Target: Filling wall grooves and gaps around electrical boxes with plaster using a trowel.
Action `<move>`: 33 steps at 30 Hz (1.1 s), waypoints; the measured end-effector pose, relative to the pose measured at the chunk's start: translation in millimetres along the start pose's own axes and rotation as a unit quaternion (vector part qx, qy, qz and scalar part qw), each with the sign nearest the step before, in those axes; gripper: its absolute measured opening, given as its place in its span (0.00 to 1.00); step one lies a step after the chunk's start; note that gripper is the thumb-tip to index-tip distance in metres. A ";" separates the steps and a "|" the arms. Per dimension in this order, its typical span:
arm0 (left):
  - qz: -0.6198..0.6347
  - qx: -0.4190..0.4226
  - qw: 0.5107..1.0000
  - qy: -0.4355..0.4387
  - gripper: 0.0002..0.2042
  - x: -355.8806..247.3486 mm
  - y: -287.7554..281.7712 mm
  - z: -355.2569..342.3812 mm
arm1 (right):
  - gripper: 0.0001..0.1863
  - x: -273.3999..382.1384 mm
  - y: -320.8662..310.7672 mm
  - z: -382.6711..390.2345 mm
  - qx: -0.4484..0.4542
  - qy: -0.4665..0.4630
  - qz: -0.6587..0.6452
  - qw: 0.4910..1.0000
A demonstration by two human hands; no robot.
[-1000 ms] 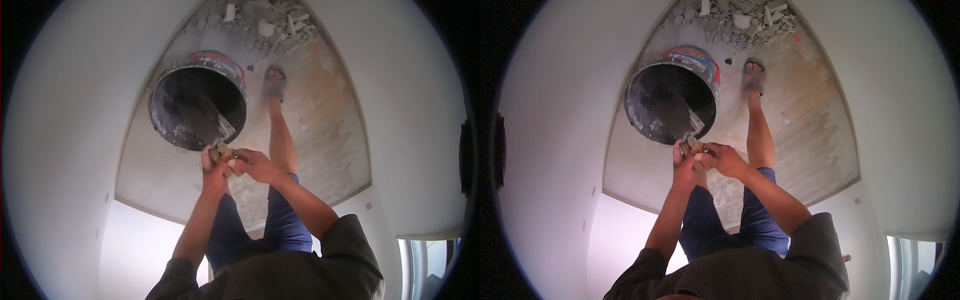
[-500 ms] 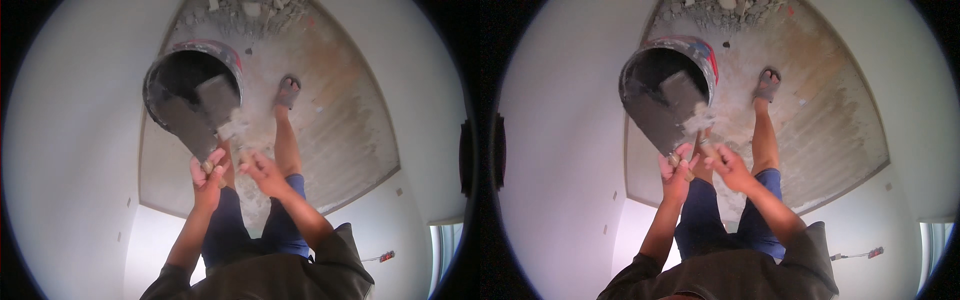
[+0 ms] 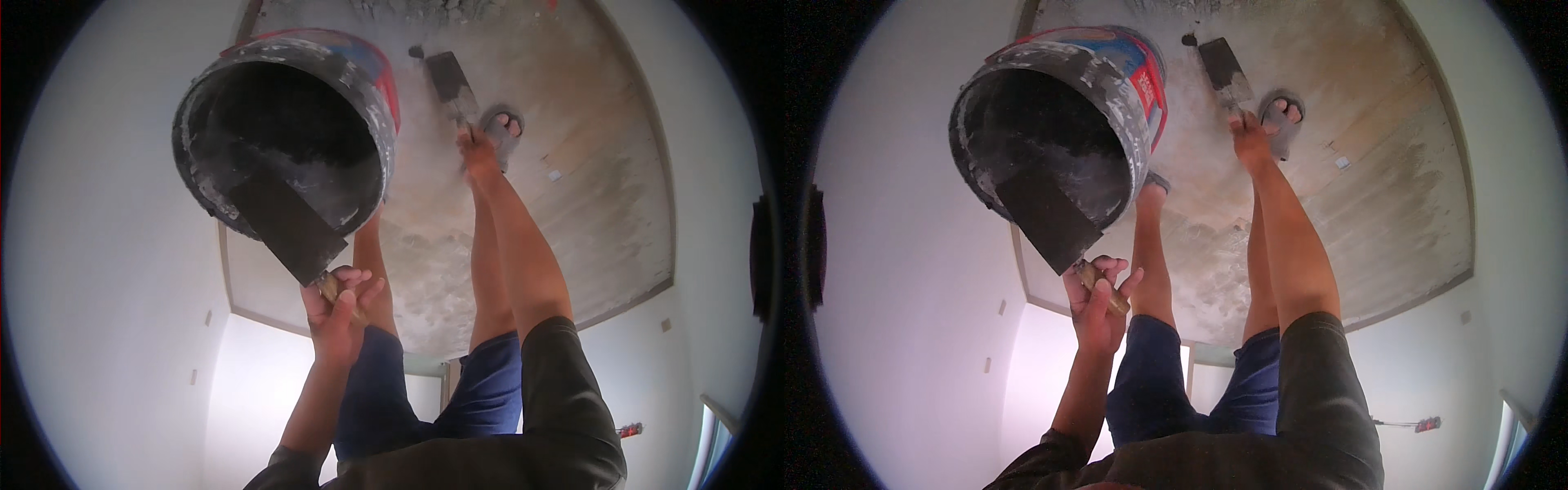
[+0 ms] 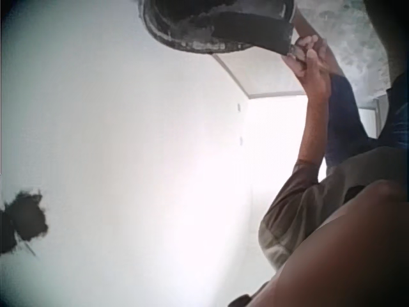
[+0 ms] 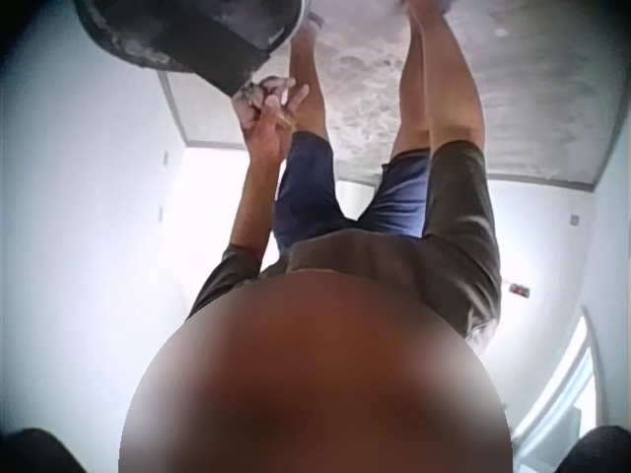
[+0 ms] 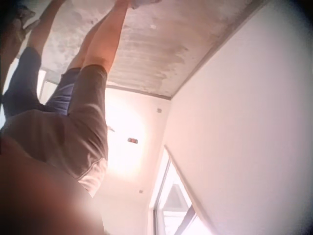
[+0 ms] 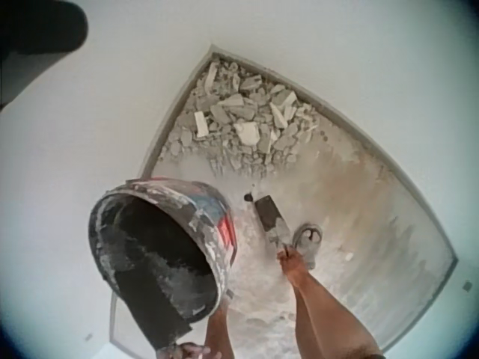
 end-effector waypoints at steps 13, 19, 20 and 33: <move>-0.056 0.037 0.997 -0.040 0.17 -4.0 -20.1 -12.9 | 0.17 8.2 54.5 -16.8 0.065 0.099 -0.075 0.990; -0.041 0.093 0.993 -0.056 0.12 0.6 -7.1 -16.4 | 0.16 6.0 61.1 -28.0 0.081 0.088 -0.142 0.983; -0.035 0.096 0.993 -0.063 0.12 1.8 -6.3 -16.8 | 0.14 6.9 57.7 -24.9 0.071 0.072 -0.127 0.987; 0.132 0.040 0.985 -0.106 0.23 -17.9 -0.7 -1.4 | 0.21 194.9 -65.0 156.1 0.085 -0.003 -0.057 0.995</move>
Point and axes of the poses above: each hand's wrist, its own z-axis away from the middle knuckle, its own y-axis out of the palm, x = y × z, the point moved 4 cm from there along -z, towards the middle knuckle, and after that the axes turned 4 degrees about -y, right-handed, at the moved point
